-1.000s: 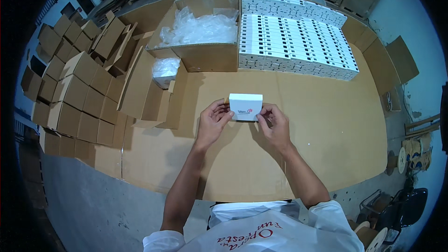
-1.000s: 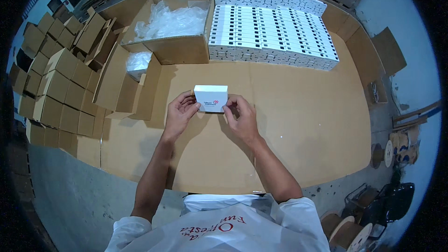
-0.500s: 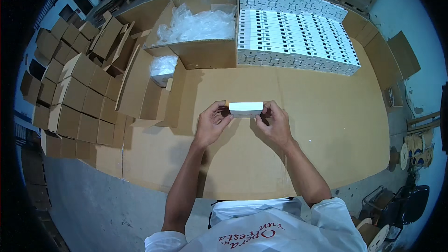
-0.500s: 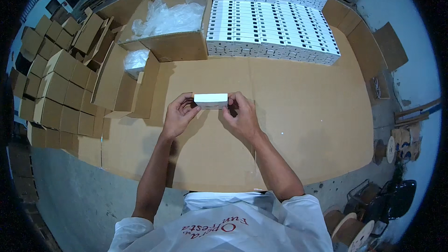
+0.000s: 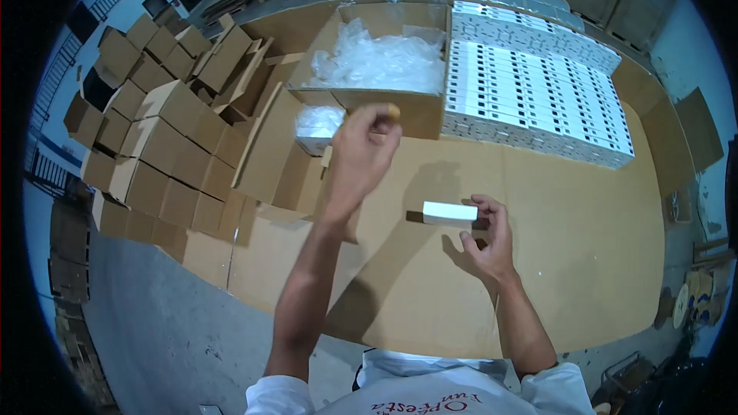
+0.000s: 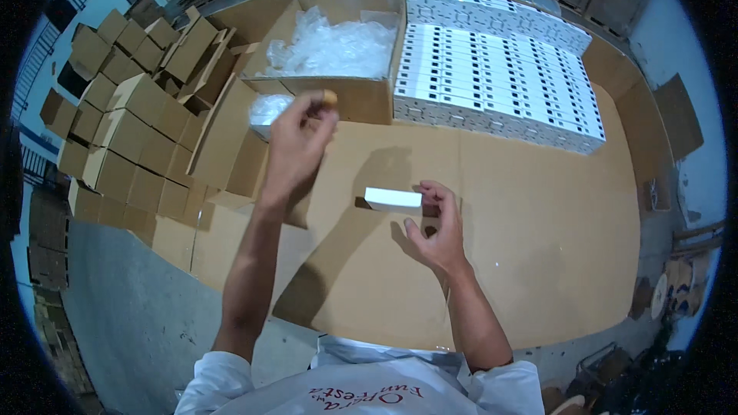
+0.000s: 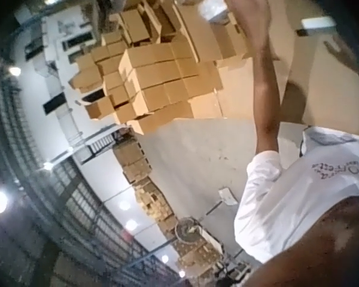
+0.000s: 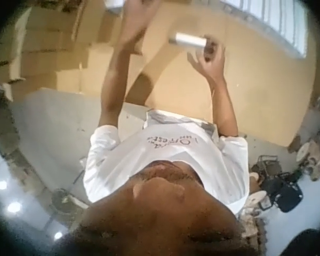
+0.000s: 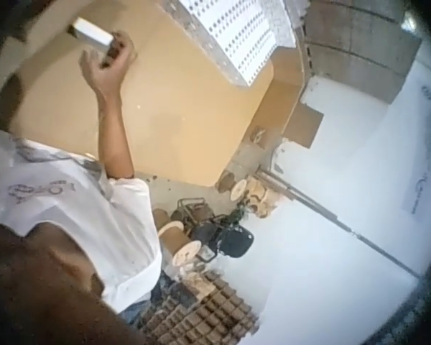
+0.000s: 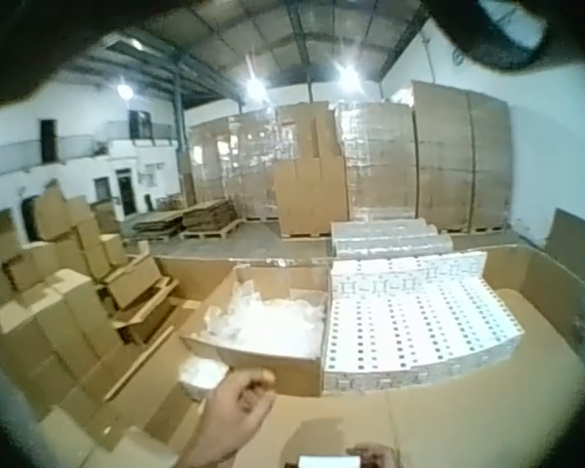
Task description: The recorder is taking small white boxes, placing a plastic bag around them, and putting them into a larger shipping carton.
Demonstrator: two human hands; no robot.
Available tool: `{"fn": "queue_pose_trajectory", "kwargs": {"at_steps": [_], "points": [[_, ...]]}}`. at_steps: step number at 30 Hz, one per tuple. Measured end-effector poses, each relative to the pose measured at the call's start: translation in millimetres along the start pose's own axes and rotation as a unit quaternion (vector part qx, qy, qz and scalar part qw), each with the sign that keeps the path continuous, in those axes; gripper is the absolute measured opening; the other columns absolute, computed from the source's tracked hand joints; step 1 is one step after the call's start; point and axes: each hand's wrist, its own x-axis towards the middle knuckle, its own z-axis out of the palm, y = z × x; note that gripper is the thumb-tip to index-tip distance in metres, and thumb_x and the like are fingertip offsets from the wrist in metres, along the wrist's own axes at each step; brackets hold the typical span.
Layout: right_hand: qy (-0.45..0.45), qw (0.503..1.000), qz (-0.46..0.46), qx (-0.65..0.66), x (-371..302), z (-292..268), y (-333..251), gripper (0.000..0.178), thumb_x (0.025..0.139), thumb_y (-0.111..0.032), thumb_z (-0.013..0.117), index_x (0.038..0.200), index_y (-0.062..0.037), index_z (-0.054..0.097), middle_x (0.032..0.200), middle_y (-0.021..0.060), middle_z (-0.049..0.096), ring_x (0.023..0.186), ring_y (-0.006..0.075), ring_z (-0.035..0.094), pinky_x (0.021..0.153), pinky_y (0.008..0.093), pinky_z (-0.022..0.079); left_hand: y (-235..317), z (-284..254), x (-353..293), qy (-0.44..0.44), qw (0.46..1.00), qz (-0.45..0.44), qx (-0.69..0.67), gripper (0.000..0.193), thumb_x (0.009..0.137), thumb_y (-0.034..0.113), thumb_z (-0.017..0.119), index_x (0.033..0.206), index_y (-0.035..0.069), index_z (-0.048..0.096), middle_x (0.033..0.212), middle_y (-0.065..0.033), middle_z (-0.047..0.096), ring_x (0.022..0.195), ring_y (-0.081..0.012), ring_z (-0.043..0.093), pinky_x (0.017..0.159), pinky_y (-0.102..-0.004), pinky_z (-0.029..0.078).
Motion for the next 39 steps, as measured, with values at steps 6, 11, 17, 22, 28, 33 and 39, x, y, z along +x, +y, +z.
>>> {"fn": "queue_pose_trajectory", "kwargs": {"at_steps": [6, 11, 17, 22, 28, 33, 39], "points": [[-0.011, 0.999, 0.008, 0.031, 12.7, -4.3, -2.5, 0.063, 0.072, -0.001, 0.071, 0.13, -0.0023, 0.046, 0.128, 0.0151, 0.058, 0.117, 0.0268, 0.061, 0.101, 0.0392, 0.049, -51.9, -32.5, 152.6, -0.006, 0.967, 0.018, 0.254, 0.032, 0.079, 0.015, 0.078, 0.105, 0.0, 0.07, 0.103, -0.0201, 0.071, 0.095, -0.036, 0.069, 0.085, -0.0442, 0.054], [-0.003, 0.999, 0.018, 0.032, 22.9, -19.7, 4.5, 0.062, 0.072, -0.003, 0.07, 0.129, -0.0012, 0.046, 0.13, 0.0152, 0.056, 0.118, 0.0267, 0.059, 0.101, 0.0388, 0.048, -104.7, -25.8, 216.9, -0.073, 0.921, -0.02, 0.381, 0.031, 0.076, 0.017, 0.079, 0.101, 0.0, 0.071, 0.099, -0.0232, 0.071, 0.098, -0.0418, 0.068, 0.088, -0.0471, 0.054], [-0.007, 0.999, 0.031, 0.043, 39.8, -26.4, 0.9, 0.061, 0.072, -0.004, 0.07, 0.129, -0.0013, 0.046, 0.13, 0.0154, 0.055, 0.118, 0.0261, 0.059, 0.099, 0.0381, 0.049, -148.5, -26.6, 253.2, -0.072, 0.893, -0.035, 0.443, 0.038, 0.073, 0.024, 0.084, 0.1, 0.001, 0.072, 0.095, -0.0235, 0.072, 0.092, -0.0388, 0.071, 0.084, -0.0447, 0.055], [-0.007, 0.999, 0.025, 0.037, 48.9, -31.5, 0.7, 0.061, 0.072, -0.003, 0.07, 0.128, -0.0017, 0.046, 0.131, 0.0156, 0.055, 0.117, 0.026, 0.059, 0.098, 0.0378, 0.049, -119.2, -36.2, 263.0, -0.048, 0.909, -0.096, 0.403, 0.034, 0.08, 0.027, 0.077, 0.103, 0.002, 0.074, 0.094, -0.0229, 0.073, 0.093, -0.038, 0.071, 0.085, -0.045, 0.055], [-0.018, 0.999, 0.031, 0.027, 47.6, -34.7, -1.5, 0.06, 0.073, -0.005, 0.071, 0.128, -0.0034, 0.047, 0.129, 0.0137, 0.055, 0.117, 0.0251, 0.06, 0.098, 0.0377, 0.049, -89.6, -55.4, 247.6, 0.061, 0.926, -0.023, 0.371, 0.032, 0.088, 0.021, 0.07, 0.115, 0.004, 0.07, 0.104, -0.0211, 0.073, 0.095, -0.0353, 0.072, 0.083, -0.0419, 0.054], [-0.007, 0.998, 0.043, 0.046, 31.6, -35.6, -3.9, 0.06, 0.072, -0.005, 0.072, 0.127, -0.0037, 0.047, 0.127, 0.0123, 0.055, 0.112, 0.0242, 0.06, 0.097, 0.0366, 0.049, -58.5, -69.9, 220.9, 0.075, 0.956, -0.023, 0.283, 0.03, 0.088, 0.02, 0.07, 0.112, 0.001, 0.069, 0.092, -0.0178, 0.073, 0.085, -0.0304, 0.071, 0.079, -0.0395, 0.054], [0.07, 0.996, -0.05, 0.011, 18.2, -42.8, -23.1, 0.061, 0.07, -0.005, 0.071, 0.126, -0.0037, 0.047, 0.12, 0.0115, 0.055, 0.099, 0.0231, 0.058, 0.088, 0.035, 0.049, 2.8, -65.4, 131.7, 0.072, 0.99, -0.06, -0.104, 0.027, 0.096, 0.016, 0.067, 0.117, -0.001, 0.065, 0.1, -0.0062, 0.069, 0.088, -0.0137, 0.066, 0.075, -0.0298, 0.053]]}}
